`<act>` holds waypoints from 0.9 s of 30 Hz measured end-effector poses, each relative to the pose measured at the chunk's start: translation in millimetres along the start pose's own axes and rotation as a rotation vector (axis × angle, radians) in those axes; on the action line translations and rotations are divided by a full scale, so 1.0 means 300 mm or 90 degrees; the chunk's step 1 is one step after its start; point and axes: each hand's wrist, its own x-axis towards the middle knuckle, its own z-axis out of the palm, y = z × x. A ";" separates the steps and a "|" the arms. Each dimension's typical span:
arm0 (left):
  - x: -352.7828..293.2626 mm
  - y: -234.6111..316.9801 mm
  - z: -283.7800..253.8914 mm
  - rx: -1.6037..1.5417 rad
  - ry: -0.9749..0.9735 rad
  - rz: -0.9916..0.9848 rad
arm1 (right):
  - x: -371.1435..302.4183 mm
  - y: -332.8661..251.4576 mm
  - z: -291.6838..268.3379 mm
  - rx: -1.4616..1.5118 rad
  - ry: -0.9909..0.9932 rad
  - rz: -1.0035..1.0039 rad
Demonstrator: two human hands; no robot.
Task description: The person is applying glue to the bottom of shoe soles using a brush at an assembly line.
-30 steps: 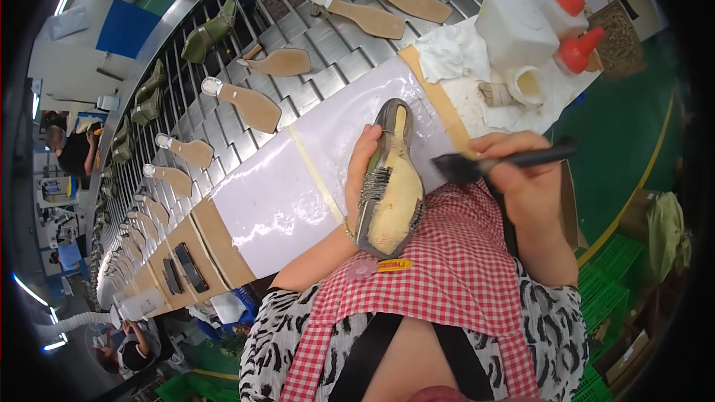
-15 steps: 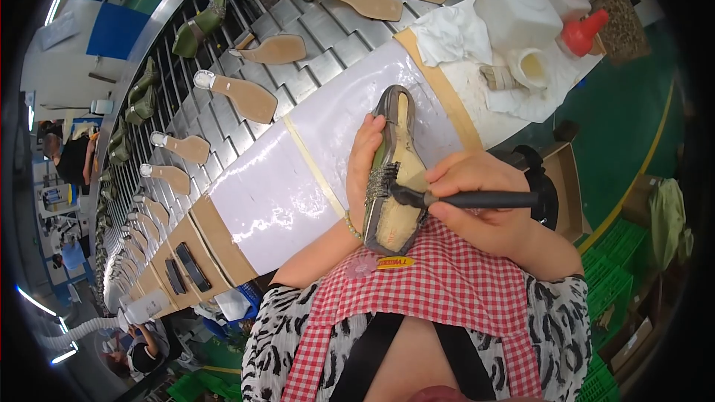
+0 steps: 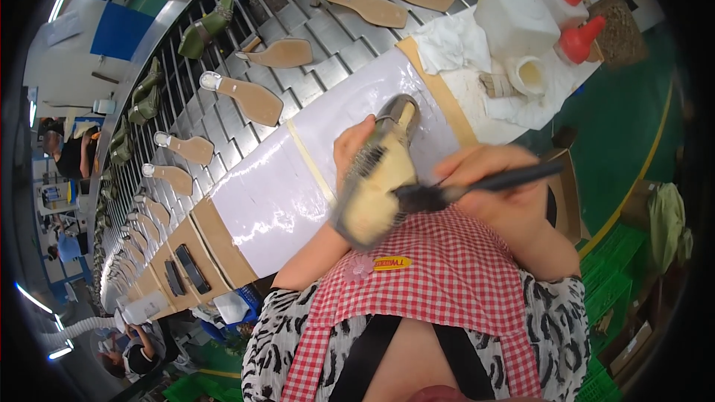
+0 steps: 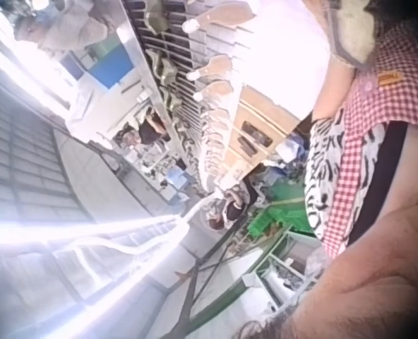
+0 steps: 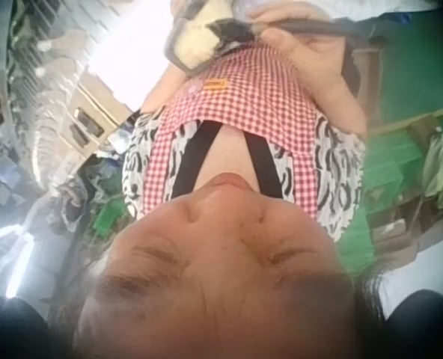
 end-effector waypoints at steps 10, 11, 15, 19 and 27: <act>0.115 -0.049 -0.160 -0.647 -0.318 -0.245 | 0.068 -0.007 -0.035 0.404 0.167 0.097; 0.115 -0.036 -0.160 -0.571 -0.389 -0.217 | 0.076 0.007 -0.025 0.344 0.166 0.089; 0.114 0.024 -0.142 -0.546 -0.462 -0.244 | 0.073 0.023 0.029 0.071 0.132 -0.027; 0.123 0.047 -0.138 -0.509 -0.472 -0.215 | 0.066 0.044 0.039 -0.106 0.108 -0.145; 0.091 0.029 -0.132 -0.528 -0.486 -0.229 | 0.016 0.020 0.014 -0.206 -0.047 -0.112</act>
